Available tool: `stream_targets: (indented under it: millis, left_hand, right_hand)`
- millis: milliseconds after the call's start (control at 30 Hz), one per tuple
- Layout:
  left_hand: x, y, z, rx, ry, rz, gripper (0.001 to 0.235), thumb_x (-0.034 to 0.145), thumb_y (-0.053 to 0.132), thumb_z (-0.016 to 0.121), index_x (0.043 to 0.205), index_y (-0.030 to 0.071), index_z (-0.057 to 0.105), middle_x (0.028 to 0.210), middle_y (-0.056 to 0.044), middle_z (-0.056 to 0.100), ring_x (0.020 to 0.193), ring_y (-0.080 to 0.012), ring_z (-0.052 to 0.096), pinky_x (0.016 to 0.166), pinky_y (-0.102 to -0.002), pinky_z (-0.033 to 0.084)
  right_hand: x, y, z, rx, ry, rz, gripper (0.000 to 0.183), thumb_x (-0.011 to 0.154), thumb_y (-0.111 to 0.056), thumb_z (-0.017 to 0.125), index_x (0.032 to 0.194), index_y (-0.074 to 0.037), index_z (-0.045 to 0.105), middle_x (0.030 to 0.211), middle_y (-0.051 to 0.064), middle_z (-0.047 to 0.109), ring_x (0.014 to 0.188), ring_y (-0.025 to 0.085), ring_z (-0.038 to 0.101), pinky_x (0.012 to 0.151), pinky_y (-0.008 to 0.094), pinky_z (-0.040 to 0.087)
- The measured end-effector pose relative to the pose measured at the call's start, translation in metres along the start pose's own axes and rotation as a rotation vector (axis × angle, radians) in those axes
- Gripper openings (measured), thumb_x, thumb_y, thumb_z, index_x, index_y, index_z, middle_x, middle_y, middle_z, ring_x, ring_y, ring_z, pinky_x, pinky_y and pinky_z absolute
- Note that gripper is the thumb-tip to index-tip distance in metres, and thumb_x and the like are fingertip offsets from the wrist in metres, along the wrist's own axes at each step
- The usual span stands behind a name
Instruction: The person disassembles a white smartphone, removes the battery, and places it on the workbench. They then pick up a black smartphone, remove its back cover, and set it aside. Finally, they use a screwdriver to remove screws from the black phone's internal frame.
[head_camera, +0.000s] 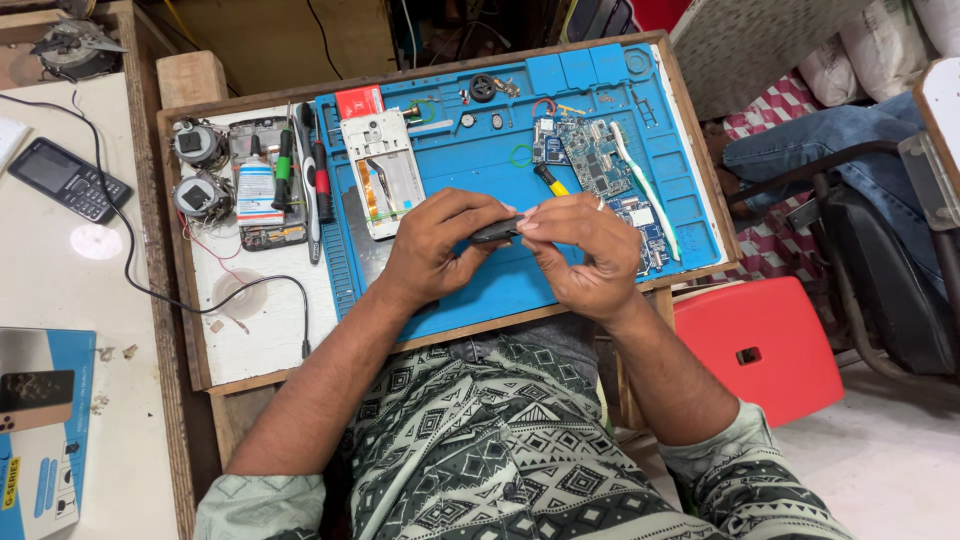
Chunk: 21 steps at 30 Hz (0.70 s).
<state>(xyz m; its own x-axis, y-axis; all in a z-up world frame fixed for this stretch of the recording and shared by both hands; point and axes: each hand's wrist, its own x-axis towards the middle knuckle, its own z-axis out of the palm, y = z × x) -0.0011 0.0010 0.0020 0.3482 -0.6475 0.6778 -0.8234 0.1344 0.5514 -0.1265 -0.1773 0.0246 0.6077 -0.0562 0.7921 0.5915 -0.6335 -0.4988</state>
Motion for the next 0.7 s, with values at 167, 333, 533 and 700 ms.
stream_targets:
  millis: [167, 333, 533, 700]
  left_hand:
    - [0.0001, 0.0007, -0.0011, 0.001, -0.006, -0.001, 0.032, 0.087, 0.013, 0.084, 0.117, 0.010, 0.073, 0.108, -0.005, 0.073, 0.094, -0.0214, 0.070, 0.079, -0.034, 0.057]
    - [0.0009, 0.0015, -0.0010, -0.006, -0.002, 0.003, 0.033, 0.086, 0.013, 0.083, 0.117, 0.010, 0.073, 0.109, -0.005, 0.073, 0.094, -0.0215, 0.070, 0.079, -0.033, 0.057]
    - [0.0014, 0.0020, -0.0005, 0.003, -0.006, -0.005, 0.032, 0.086, 0.011, 0.082, 0.117, 0.011, 0.073, 0.109, -0.005, 0.073, 0.092, -0.0214, 0.070, 0.078, -0.033, 0.057]
    - [0.0006, 0.0014, -0.0009, -0.007, -0.002, 0.005, 0.033, 0.086, 0.011, 0.083, 0.118, 0.011, 0.073, 0.109, -0.005, 0.073, 0.093, -0.0217, 0.070, 0.079, -0.033, 0.057]
  right_hand:
    - [0.0003, -0.0013, 0.0003, -0.023, -0.001, -0.017, 0.014, 0.092, 0.002, 0.080, 0.101, -0.005, 0.071, 0.100, 0.008, 0.076, 0.098, 0.024, 0.076, 0.087, 0.034, 0.058]
    - [0.0007, -0.0008, 0.0007, -0.027, 0.003, -0.022, 0.014, 0.091, 0.001, 0.080, 0.101, -0.005, 0.071, 0.100, 0.008, 0.076, 0.097, 0.024, 0.076, 0.087, 0.034, 0.058]
    - [-0.0010, 0.0004, -0.0006, 0.001, 0.022, 0.011, 0.014, 0.092, 0.001, 0.079, 0.101, -0.004, 0.070, 0.099, 0.009, 0.076, 0.096, 0.023, 0.076, 0.087, 0.033, 0.058]
    - [-0.0018, 0.0017, -0.0004, 0.014, 0.012, 0.003, 0.014, 0.092, 0.001, 0.079, 0.100, -0.005, 0.070, 0.098, 0.009, 0.076, 0.096, 0.023, 0.076, 0.086, 0.032, 0.058]
